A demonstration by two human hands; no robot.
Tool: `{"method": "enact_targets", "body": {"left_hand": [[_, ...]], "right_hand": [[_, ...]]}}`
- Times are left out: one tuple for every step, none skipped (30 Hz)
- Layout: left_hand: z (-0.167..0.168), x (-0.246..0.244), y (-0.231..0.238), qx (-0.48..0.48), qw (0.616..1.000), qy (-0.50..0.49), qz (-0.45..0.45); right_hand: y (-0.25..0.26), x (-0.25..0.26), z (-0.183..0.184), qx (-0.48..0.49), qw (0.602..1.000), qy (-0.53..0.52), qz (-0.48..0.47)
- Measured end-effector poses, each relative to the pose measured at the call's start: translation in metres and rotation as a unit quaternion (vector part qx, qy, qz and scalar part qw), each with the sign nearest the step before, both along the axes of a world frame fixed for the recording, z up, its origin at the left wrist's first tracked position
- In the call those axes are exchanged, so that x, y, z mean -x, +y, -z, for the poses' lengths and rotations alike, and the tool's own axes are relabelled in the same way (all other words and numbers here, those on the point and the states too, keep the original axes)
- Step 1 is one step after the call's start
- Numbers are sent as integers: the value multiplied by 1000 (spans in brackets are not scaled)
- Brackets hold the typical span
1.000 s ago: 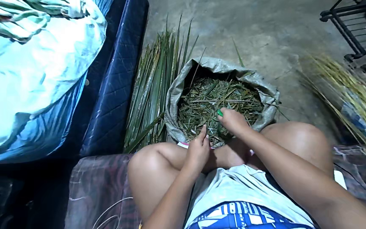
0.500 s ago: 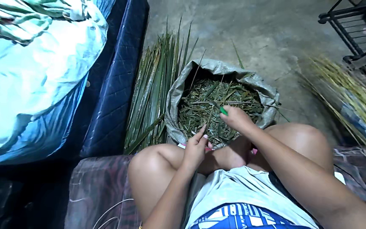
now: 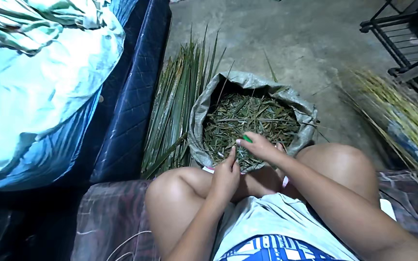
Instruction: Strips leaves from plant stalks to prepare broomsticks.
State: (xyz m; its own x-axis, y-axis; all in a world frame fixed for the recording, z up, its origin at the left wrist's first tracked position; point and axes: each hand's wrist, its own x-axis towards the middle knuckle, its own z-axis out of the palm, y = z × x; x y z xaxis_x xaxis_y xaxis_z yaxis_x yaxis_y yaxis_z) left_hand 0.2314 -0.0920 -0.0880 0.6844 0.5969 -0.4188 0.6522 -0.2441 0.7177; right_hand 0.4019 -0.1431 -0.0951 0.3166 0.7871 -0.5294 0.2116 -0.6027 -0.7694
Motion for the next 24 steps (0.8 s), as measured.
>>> {"method": "enact_targets", "body": {"left_hand": [[-1,-1,0,23,1000,7,11],[-1,-3,0,49,998,19,24],[0,-4,0,74,996,29,33],[1,-5,1,98,994,35,37],[2,-6,1,117,992,35,30],[2,-6,2,132,991,33,22],[3,-6,2,138,990,26,11],[5,-5,3,138,990,20,2],[7,-5,3,132,991,15,-6],[8,-5,5,119,993,15,-11],[9,-4,6,104,994,19,-10],[10,-4,8,89,996,27,-9],[10,-3,9,76,996,36,-8],[8,-3,10,67,997,44,-6],[7,-3,11,62,997,52,-7],[6,-3,10,54,997,57,-10],[4,-4,10,46,997,62,-9],[4,-4,10,40,997,64,-8],[4,-5,9,35,997,66,-5],[5,-5,8,29,997,66,-3],[5,-5,8,31,997,66,3],[5,-6,7,32,997,64,8],[5,-6,5,33,998,61,9],[5,-6,4,34,998,61,9]], "right_hand": [[1,5,3,-8,1000,27,10],[3,7,7,-9,998,46,32],[4,6,11,-7,996,61,61],[5,1,15,-5,994,69,90],[6,-6,19,-5,991,68,115],[6,-14,23,-8,989,58,138],[6,-20,27,-10,987,43,156],[6,-24,28,-10,986,25,165],[5,-24,25,-3,988,5,157],[4,-22,15,13,992,-10,125],[2,-18,4,37,997,-24,71],[-2,-9,-5,56,998,-31,11],[-6,2,-10,66,997,-26,-43],[-11,15,-13,75,993,-13,-87],[-15,26,-15,83,989,-3,-120],[-17,37,-14,90,986,-7,-141],[-18,44,-14,98,984,-26,-150],[-17,47,-15,106,980,-63,-153],[-14,46,-16,118,975,-108,-154],[-11,42,-16,129,969,-150,-148],[-6,35,-14,143,963,-183,-135],[-1,26,-10,155,960,-206,-112],[4,16,-6,161,958,-222,-83],[7,6,-2,164,958,-229,-54]]}}
